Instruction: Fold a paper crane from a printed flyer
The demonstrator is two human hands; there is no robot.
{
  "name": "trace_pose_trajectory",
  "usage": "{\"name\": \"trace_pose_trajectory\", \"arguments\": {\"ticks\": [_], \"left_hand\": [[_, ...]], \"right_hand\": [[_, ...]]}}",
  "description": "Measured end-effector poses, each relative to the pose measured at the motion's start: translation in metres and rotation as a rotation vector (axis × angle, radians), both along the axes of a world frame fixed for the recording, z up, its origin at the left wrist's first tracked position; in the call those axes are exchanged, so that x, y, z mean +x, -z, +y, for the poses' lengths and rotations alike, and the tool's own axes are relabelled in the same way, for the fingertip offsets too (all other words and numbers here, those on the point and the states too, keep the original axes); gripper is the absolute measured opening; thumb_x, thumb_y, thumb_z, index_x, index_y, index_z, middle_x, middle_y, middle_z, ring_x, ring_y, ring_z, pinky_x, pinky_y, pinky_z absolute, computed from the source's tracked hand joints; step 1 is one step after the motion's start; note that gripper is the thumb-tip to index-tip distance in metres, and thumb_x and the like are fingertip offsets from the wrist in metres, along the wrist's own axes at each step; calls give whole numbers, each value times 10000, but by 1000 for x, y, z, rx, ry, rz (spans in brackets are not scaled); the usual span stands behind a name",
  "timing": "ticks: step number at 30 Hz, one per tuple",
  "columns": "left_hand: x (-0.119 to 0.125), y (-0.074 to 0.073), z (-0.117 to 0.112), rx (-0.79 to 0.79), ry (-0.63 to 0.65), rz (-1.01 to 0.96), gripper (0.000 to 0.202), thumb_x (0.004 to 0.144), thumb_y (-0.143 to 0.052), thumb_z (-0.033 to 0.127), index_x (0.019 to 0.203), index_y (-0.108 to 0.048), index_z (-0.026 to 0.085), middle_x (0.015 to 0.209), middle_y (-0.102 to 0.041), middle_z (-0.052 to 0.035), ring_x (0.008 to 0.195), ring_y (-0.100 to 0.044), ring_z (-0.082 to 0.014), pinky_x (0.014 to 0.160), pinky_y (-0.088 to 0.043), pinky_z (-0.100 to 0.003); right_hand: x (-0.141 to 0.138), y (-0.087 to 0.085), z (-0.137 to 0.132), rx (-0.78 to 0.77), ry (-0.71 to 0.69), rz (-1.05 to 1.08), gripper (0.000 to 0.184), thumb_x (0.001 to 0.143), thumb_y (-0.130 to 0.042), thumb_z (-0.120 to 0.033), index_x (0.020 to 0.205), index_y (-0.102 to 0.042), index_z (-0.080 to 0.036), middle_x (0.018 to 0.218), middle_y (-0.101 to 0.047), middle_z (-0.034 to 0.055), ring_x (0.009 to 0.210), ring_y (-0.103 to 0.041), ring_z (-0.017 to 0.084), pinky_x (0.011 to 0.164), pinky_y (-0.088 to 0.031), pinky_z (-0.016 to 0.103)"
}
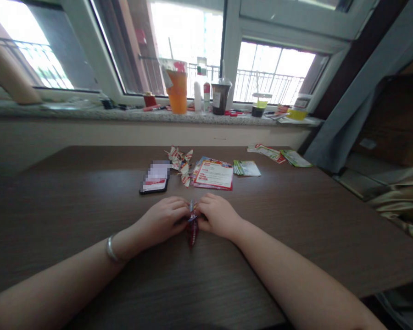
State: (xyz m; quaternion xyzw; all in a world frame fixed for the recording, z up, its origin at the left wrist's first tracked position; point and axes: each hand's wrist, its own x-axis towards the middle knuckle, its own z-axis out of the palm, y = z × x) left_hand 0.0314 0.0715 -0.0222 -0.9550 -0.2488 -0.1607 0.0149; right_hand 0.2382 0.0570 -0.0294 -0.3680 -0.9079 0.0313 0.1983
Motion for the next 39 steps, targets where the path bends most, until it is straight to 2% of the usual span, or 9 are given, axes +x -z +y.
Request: {"name": "trace_pose_trajectory", "arguments": {"ticks": [9, 15, 19, 23, 27, 32, 39], "left_hand": [[6, 1, -1, 34, -40, -29, 85, 823, -570, 188, 879, -618, 145, 953, -645, -81, 983, -584, -224, 923, -466, -399], [4, 4, 2, -76, -59, -95, 98, 774, -608, 170, 869, -627, 163, 968, -642, -70, 1030, -573, -227, 957, -452, -392], [0, 5, 5, -195, -38, -165, 66, 838, -575, 209, 858, -632, 182, 964, -650, -56, 1010, -584, -201, 938, -463, -366], [-2, 1, 3, -296, -61, -211, 88, 861, -561, 220, 878, -641, 188, 1070, -649, -67, 1020, -595, -183, 919, -482, -333], [1, 1, 3, -317, -91, -236, 103, 855, -543, 187, 835, -644, 181, 1136, -650, -83, 1042, -604, -180, 913, -492, -321], [5, 0, 3, -282, -114, -250, 104, 831, -557, 194, 750, -622, 182, 997, -679, -57, 924, -628, -169, 837, -505, -293], [6, 1, 2, -318, -201, -249, 63, 808, -562, 200, 751, -581, 179, 871, -617, -37, 800, -597, -157, 741, -487, -274]], "right_hand": [[2, 0, 4, -133, -47, 167, 89, 751, -579, -129, 820, -611, -174, 928, -641, 64, 914, -567, 183, 872, -443, 337], [-1, -2, 1, -152, -18, 186, 77, 727, -586, -118, 746, -555, -185, 832, -627, 37, 850, -557, 178, 808, -442, 318], [-1, -1, 0, -142, 31, 185, 73, 765, -581, -152, 710, -547, -186, 815, -630, 34, 832, -553, 172, 782, -432, 302], [-2, -2, -1, -117, 67, 155, 45, 789, -580, -174, 744, -580, -182, 823, -635, 39, 834, -553, 174, 777, -423, 297], [-4, -3, -2, -87, 127, 121, 56, 809, -585, -216, 771, -596, -178, 790, -626, 41, 785, -543, 173, 736, -413, 295], [-5, 0, 3, -152, 112, 201, 138, 848, -559, -212, 723, -604, -173, 778, -636, 37, 804, -554, 163, 755, -418, 285], [-7, 5, 5, -174, 215, 250, 81, 782, -624, -203, 718, -582, -174, 781, -634, 35, 780, -547, 166, 717, -405, 278]]}}
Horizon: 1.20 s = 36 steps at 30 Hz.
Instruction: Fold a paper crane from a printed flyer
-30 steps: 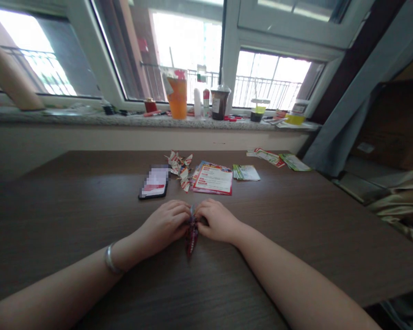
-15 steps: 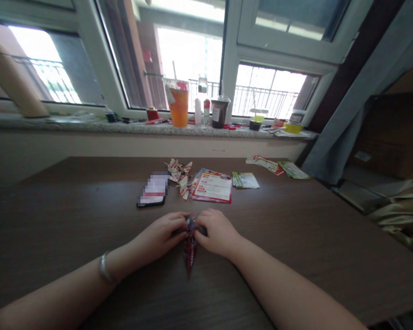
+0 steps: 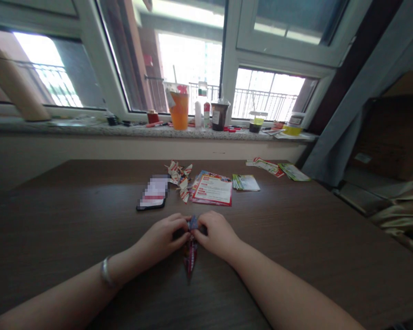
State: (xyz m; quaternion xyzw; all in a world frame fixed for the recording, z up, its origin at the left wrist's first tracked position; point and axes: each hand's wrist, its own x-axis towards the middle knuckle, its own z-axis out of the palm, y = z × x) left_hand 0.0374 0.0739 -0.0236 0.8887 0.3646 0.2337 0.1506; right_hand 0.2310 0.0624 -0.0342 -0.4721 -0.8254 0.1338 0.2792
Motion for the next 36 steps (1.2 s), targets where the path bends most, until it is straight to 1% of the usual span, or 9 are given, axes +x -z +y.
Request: {"name": "trace_pose_trajectory", "arguments": {"ticks": [2, 5, 12, 16, 20, 22, 27, 32, 36], "left_hand": [[0, 2, 1, -10, -27, -10, 32, 787, -585, 209, 788, -576, 178, 874, -602, -35, 795, -586, -160, 732, -485, -279], [-1, 4, 3, -18, -42, -25, 100, 764, -606, 204, 849, -561, 177, 874, -592, -30, 800, -575, -168, 725, -481, -288], [-2, 9, 4, -24, -11, -67, 206, 769, -599, 190, 967, -543, 187, 954, -605, -41, 868, -584, -177, 770, -484, -305], [-1, 10, 3, -65, -37, -88, 233, 760, -602, 194, 981, -526, 192, 940, -607, -30, 854, -587, -176, 767, -482, -308], [-1, 7, 2, -132, -55, -49, 189, 782, -585, 218, 954, -514, 190, 892, -595, -18, 794, -573, -167, 734, -475, -304], [-1, 6, 1, -111, -36, -29, 183, 793, -573, 212, 966, -516, 189, 921, -593, -28, 826, -571, -174, 760, -473, -311], [-2, 5, -1, 3, -4, 46, 161, 816, -557, 189, 975, -539, 180, 970, -595, -58, 925, -558, -206, 842, -465, -345], [-1, 1, -6, 64, -15, 145, 175, 856, -518, 194, 1023, -569, 183, 1006, -605, -73, 950, -562, -218, 856, -469, -359], [-1, -2, -9, 90, -43, 220, 169, 868, -508, 228, 1006, -589, 172, 977, -615, -81, 945, -571, -233, 853, -471, -383]], "right_hand": [[0, 0, 0, -17, 41, -5, 105, 764, -639, -211, 701, -564, -174, 757, -617, 26, 749, -532, 161, 688, -390, 269], [-1, 1, 0, -32, 70, -13, 120, 753, -646, -221, 693, -552, -176, 738, -591, 13, 724, -512, 152, 663, -372, 259], [-2, 1, 2, -68, 92, 0, 106, 743, -661, -237, 724, -573, -180, 742, -584, 6, 721, -504, 149, 657, -359, 258], [-3, 1, 2, -106, 112, 19, 107, 736, -666, -242, 756, -580, -182, 770, -600, 11, 733, -517, 151, 665, -363, 258], [-4, 1, 1, -127, 128, 48, 107, 741, -659, -235, 793, -578, -188, 800, -616, 11, 753, -528, 150, 684, -371, 257], [-4, 1, 1, -133, 130, 51, 108, 740, -659, -226, 803, -579, -192, 805, -617, 11, 761, -530, 151, 689, -371, 257], [-5, 2, 3, -127, 132, 35, 127, 727, -671, -224, 793, -566, -195, 787, -610, 5, 755, -528, 153, 684, -368, 260], [-5, 3, 4, -116, 124, 46, 137, 714, -672, -203, 809, -574, -198, 780, -622, -5, 750, -533, 150, 684, -372, 262], [-4, 3, 4, -123, 124, 65, 168, 714, -674, -205, 865, -601, -202, 793, -646, -1, 763, -549, 158, 700, -388, 275]]}}
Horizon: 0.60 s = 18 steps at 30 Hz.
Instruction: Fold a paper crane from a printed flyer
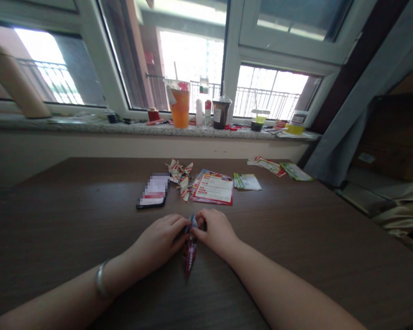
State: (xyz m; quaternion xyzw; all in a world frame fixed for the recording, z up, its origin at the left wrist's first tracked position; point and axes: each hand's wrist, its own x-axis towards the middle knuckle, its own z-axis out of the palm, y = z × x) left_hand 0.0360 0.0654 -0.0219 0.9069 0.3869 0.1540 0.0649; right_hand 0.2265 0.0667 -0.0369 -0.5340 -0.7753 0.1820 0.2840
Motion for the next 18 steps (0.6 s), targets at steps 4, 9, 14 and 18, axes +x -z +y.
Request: {"name": "trace_pose_trajectory", "arguments": {"ticks": [4, 9, 14, 18], "left_hand": [[0, -1, 1, 4, -18, 45, 153, 876, -501, 258, 954, -599, 170, 949, -615, -84, 910, -579, -231, 822, -477, -378], [-1, -1, 2, 2, -10, 41, 151, 878, -493, 260, 949, -598, 177, 951, -611, -78, 912, -576, -221, 821, -475, -359], [-2, -2, 2, -2, 5, 30, 151, 878, -492, 266, 947, -596, 180, 944, -610, -73, 896, -573, -214, 796, -475, -342], [-3, -2, 2, -5, 18, 14, 149, 883, -486, 262, 938, -598, 180, 934, -605, -70, 882, -571, -206, 783, -471, -329]], "right_hand": [[1, 2, 0, -20, -19, 74, 286, 719, -674, -209, 993, -594, -204, 802, -671, -5, 793, -581, 164, 745, -414, 288], [2, 2, -2, -6, -45, 96, 285, 717, -667, -208, 991, -587, -195, 811, -670, 0, 788, -593, 159, 751, -433, 289], [2, 1, -3, 57, -64, 7, 174, 741, -661, -235, 909, -642, -194, 873, -665, 31, 850, -584, 180, 787, -442, 314], [3, 1, -3, 96, -102, -14, 169, 752, -672, -238, 913, -679, -188, 937, -682, 47, 917, -592, 188, 845, -447, 329]]}}
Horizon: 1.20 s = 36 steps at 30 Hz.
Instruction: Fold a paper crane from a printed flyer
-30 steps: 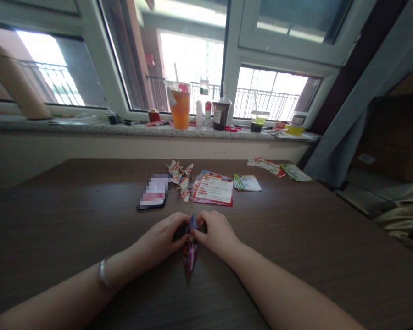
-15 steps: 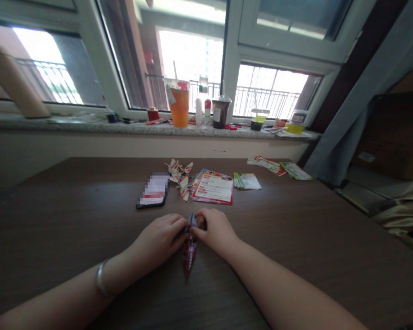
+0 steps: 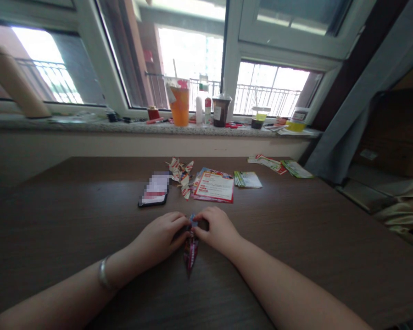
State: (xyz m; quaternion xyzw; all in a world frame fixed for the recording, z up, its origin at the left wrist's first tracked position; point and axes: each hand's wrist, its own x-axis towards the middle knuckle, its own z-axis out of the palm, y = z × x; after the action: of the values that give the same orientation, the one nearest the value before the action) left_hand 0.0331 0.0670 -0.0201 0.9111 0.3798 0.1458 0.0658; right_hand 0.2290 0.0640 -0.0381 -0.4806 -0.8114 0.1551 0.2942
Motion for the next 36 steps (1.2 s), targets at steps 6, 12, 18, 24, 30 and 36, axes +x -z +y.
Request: {"name": "trace_pose_trajectory", "arguments": {"ticks": [6, 12, 18, 24, 30, 36], "left_hand": [[-1, 1, -2, -28, -1, -43, 142, 867, -518, 271, 942, -594, 178, 943, -612, -68, 899, -571, -205, 812, -472, -329], [-1, 0, -2, -16, 14, -51, 150, 871, -508, 271, 935, -603, 175, 935, -619, -72, 888, -579, -199, 807, -478, -319], [-2, 1, 1, 20, 20, -30, 156, 854, -545, 299, 916, -614, 174, 946, -626, -76, 914, -587, -209, 820, -483, -331], [-4, 4, 3, 16, 63, -32, 175, 853, -570, 313, 964, -628, 192, 1121, -614, -75, 1046, -569, -220, 924, -467, -361], [-5, 9, 6, 36, 101, -62, 178, 858, -562, 299, 987, -626, 193, 1229, -596, -76, 1183, -514, -237, 1026, -414, -395], [-3, 10, 7, 5, 118, -74, 229, 887, -515, 287, 1075, -587, 179, 1179, -614, -100, 1166, -526, -230, 1017, -416, -401]], "right_hand": [[1, 2, -1, 45, -41, -44, 211, 788, -650, -257, 984, -707, -202, 1014, -691, 58, 976, -591, 196, 894, -450, 341], [1, 1, -4, 58, -32, -98, 213, 808, -631, -265, 996, -713, -208, 1028, -689, 54, 987, -585, 201, 912, -447, 352], [2, 4, -3, 44, -40, -124, 224, 819, -623, -290, 1020, -701, -228, 1052, -676, 56, 993, -574, 200, 905, -440, 361], [0, 2, -4, 27, -9, -175, 254, 801, -648, -308, 1029, -659, -196, 1073, -657, 76, 1034, -548, 226, 919, -419, 388], [0, 2, -4, 31, 35, -178, 222, 786, -665, -322, 962, -640, -188, 1036, -653, 74, 1015, -540, 224, 905, -421, 392], [2, 1, -8, 66, -22, -167, 190, 832, -620, -328, 977, -673, -216, 1107, -646, 61, 1063, -522, 220, 944, -403, 395]]}}
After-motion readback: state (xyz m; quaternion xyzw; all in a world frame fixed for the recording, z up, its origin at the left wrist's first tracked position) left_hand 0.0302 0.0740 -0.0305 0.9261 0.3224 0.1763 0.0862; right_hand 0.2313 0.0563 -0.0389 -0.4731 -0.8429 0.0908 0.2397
